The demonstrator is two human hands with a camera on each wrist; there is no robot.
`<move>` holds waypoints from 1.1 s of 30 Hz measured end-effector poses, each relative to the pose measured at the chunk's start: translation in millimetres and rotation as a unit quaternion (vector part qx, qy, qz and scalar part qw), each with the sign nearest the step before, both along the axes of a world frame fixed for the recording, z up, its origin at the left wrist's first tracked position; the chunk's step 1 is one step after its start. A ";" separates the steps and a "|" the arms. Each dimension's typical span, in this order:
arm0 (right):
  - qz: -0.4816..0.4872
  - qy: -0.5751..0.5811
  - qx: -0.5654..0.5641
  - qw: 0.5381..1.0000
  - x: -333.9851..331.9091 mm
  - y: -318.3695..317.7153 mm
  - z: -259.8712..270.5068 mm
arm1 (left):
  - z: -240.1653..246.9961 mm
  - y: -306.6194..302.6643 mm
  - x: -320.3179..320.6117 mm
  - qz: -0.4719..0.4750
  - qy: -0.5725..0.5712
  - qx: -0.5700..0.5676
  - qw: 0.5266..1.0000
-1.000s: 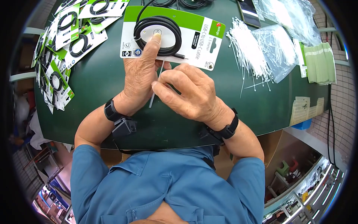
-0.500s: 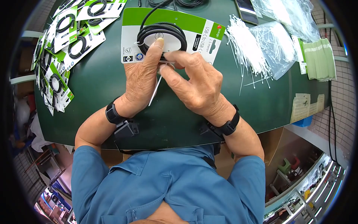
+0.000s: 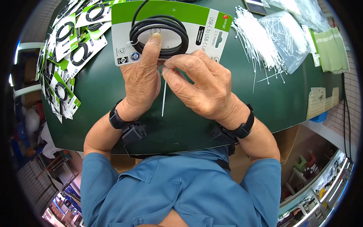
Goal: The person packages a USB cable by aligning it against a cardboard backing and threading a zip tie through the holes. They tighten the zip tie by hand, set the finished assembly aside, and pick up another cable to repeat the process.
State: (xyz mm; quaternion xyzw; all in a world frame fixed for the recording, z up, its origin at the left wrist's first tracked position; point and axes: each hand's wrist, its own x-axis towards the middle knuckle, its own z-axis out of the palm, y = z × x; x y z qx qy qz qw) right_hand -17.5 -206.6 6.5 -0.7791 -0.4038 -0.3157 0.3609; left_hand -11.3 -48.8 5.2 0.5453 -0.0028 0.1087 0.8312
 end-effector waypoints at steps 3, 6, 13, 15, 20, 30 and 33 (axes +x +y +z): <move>-0.011 -0.002 -0.024 1.000 -3.0 -0.1 4.4 | -2.1 -0.6 2.7 0.004 -0.013 0.006 1.000; -0.012 -0.006 -0.014 1.000 -3.3 0.7 3.6 | -6.0 -0.6 6.0 0.008 -0.031 0.010 0.999; 0.010 -0.006 0.008 1.000 -3.1 3.6 3.1 | -7.1 3.4 5.8 -0.017 -0.007 0.025 1.000; 0.022 0.000 0.015 1.000 -2.3 3.2 3.2 | -6.6 1.4 5.5 -0.013 -0.011 0.018 1.000; 0.038 0.006 0.029 0.999 -1.2 2.5 3.4 | -4.7 0.6 4.5 -0.005 -0.013 0.009 1.000; 0.053 0.013 0.032 0.998 -0.3 2.1 2.2 | -3.5 -0.7 2.8 0.000 -0.013 0.016 1.000; 0.055 0.011 0.034 0.998 1.0 2.4 0.9 | -5.0 3.1 2.7 -0.005 -0.010 0.078 0.997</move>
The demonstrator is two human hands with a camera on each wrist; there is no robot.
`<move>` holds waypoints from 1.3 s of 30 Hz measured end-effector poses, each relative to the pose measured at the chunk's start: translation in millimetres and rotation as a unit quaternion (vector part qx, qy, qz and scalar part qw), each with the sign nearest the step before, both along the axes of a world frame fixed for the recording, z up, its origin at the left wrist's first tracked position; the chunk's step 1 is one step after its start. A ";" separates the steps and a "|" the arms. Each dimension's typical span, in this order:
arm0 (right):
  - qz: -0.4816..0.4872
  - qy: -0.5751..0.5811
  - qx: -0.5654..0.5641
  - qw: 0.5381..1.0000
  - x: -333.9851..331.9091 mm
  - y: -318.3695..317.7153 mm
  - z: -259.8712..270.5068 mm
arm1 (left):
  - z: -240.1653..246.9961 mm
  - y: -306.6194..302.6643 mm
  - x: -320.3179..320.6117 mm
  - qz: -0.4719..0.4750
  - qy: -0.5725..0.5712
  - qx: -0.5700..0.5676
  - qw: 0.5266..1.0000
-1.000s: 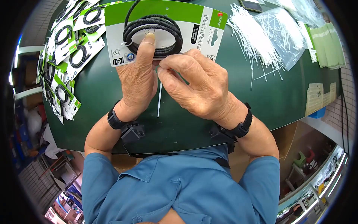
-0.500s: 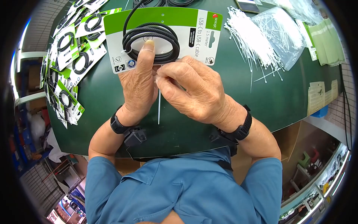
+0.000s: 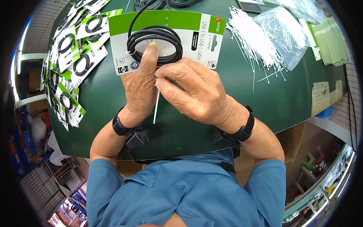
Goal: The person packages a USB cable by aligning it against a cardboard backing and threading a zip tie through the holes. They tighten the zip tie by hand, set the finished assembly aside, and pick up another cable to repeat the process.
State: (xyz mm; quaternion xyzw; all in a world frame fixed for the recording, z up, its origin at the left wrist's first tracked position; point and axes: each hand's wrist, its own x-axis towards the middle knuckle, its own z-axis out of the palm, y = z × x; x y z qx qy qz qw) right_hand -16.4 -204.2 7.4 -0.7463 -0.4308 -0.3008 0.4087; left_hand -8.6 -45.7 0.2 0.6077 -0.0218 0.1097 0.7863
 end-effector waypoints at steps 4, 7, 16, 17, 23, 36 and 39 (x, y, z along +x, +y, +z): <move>0.009 -0.006 0.018 1.000 4.6 -2.3 -2.5 | -2.4 -3.3 0.9 -0.002 -0.007 -0.042 0.999; 0.019 -0.009 0.040 0.999 6.5 -4.7 -3.3 | 3.3 -7.1 -1.8 0.007 -0.002 -0.042 0.999; -0.059 0.037 0.048 0.996 10.6 -12.1 8.1 | 5.7 -10.9 -7.5 -0.003 0.039 -0.045 0.998; -0.065 0.034 0.042 0.996 11.1 -11.5 9.0 | 5.7 -10.7 -7.5 -0.002 0.038 -0.048 0.998; -0.087 -0.033 -0.005 0.996 19.3 -11.2 13.2 | 3.5 -8.5 -5.3 -0.020 0.051 -0.042 0.998; -0.054 -0.058 -0.104 0.991 7.7 -18.9 22.5 | 2.0 -8.3 -7.0 0.011 -0.016 0.020 1.000; -0.041 -0.125 -0.057 0.990 11.8 -14.9 16.0 | 4.7 -7.0 -9.6 -0.005 0.004 -0.019 1.000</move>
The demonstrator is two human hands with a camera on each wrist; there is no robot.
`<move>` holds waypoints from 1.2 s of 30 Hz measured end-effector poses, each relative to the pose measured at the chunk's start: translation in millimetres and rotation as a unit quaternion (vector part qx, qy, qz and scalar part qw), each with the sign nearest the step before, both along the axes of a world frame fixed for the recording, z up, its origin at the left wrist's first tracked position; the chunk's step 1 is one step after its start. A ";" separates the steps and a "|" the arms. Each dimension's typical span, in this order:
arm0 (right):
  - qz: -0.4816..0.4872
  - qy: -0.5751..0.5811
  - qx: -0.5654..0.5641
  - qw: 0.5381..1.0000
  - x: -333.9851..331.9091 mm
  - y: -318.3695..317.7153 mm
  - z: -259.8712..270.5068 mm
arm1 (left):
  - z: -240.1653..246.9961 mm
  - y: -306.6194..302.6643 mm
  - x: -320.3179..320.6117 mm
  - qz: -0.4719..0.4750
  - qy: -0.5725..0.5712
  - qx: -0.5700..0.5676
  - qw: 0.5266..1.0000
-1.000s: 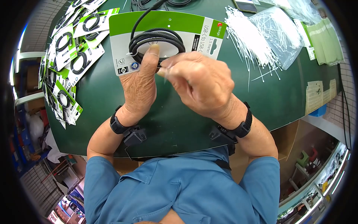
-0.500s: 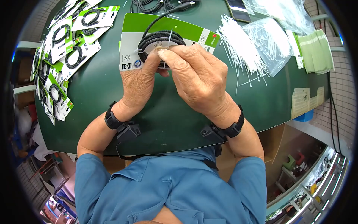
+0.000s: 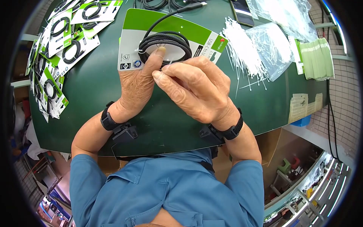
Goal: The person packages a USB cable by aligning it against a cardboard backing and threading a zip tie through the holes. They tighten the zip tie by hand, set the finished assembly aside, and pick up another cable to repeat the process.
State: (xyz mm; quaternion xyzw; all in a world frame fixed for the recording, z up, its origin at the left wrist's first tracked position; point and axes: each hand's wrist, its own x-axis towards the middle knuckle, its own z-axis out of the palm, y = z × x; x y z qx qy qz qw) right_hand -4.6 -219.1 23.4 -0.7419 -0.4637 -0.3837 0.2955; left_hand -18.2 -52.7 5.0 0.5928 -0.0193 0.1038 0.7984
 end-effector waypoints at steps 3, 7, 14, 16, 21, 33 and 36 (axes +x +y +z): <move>-0.004 -0.001 0.026 1.000 -4.9 -0.8 -0.5 | 4.0 0.5 -0.7 -0.006 0.011 -0.023 1.000; -0.010 0.054 0.013 0.998 -12.3 -6.3 8.0 | 6.5 -1.5 -0.7 -0.003 0.012 -0.041 0.999; -0.023 0.066 0.035 0.997 -11.0 -7.3 4.0 | 6.1 -0.6 -1.0 -0.002 0.013 -0.060 0.998; -0.022 0.061 0.048 0.997 -10.1 -7.1 1.9 | 5.6 -1.6 -0.6 0.003 0.009 -0.054 0.998; -0.025 0.057 0.035 0.997 -9.2 -7.7 1.5 | 4.9 -0.3 -0.8 0.003 0.011 -0.036 0.999; -0.037 0.065 0.025 0.997 -6.7 -6.4 3.2 | 2.2 -0.3 -3.4 -0.005 0.009 -0.043 0.999; -0.034 0.068 0.032 0.997 -5.5 -4.4 2.0 | -0.2 -0.6 -4.0 -0.006 0.005 -0.041 0.999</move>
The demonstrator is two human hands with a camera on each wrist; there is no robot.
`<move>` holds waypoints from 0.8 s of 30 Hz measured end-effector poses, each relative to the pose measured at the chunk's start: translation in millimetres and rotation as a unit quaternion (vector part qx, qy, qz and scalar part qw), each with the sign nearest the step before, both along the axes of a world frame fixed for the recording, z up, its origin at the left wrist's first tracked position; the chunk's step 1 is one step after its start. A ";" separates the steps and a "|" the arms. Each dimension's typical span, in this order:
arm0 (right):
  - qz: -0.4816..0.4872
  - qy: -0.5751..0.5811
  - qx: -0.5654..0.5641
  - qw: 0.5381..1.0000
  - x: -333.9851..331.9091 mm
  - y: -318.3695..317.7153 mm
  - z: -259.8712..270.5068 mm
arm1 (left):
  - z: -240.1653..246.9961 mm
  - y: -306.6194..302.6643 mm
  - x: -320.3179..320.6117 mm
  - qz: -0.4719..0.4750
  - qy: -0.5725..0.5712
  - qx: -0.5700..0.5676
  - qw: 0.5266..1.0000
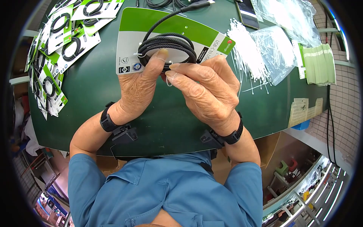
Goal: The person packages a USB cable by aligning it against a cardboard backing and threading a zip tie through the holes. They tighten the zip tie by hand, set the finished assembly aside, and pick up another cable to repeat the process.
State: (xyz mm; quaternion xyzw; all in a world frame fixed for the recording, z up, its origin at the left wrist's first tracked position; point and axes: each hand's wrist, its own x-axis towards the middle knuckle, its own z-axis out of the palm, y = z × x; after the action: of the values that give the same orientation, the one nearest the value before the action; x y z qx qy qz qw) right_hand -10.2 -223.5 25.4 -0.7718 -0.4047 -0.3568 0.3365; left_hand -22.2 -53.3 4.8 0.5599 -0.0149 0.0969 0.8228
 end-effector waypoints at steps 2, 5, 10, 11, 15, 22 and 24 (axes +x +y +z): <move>-0.004 0.013 0.006 1.000 -0.1 0.8 -0.9 | 0.0 0.3 -0.3 0.000 -0.003 0.001 1.000; 0.001 0.025 0.018 1.000 -1.7 2.5 -2.0 | 0.6 1.0 -1.7 -0.010 0.007 0.027 1.000; 0.030 0.046 0.030 0.998 -4.0 3.2 -1.7 | 1.6 1.4 -0.6 0.001 0.000 0.034 0.999; 0.036 0.051 0.027 0.998 -4.0 3.3 -1.6 | 1.2 1.4 -0.4 0.004 0.001 0.032 0.999; 0.034 0.044 0.019 0.998 -2.3 3.3 -1.9 | 1.3 1.6 0.2 0.003 0.005 0.028 1.000; 0.019 0.048 0.013 0.999 -5.5 -0.1 0.1 | 0.4 3.1 0.4 -0.013 -0.002 0.064 0.998; 0.017 0.054 0.009 0.998 -5.3 -0.3 -0.4 | 2.5 0.9 0.7 -0.004 0.014 0.041 0.999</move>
State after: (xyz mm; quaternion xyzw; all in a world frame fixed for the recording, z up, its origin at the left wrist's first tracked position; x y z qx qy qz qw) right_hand -15.5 -223.8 25.0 -0.7799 -0.3961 -0.3121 0.3707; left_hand -21.5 -52.4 7.3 0.5940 -0.0100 0.0849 0.7999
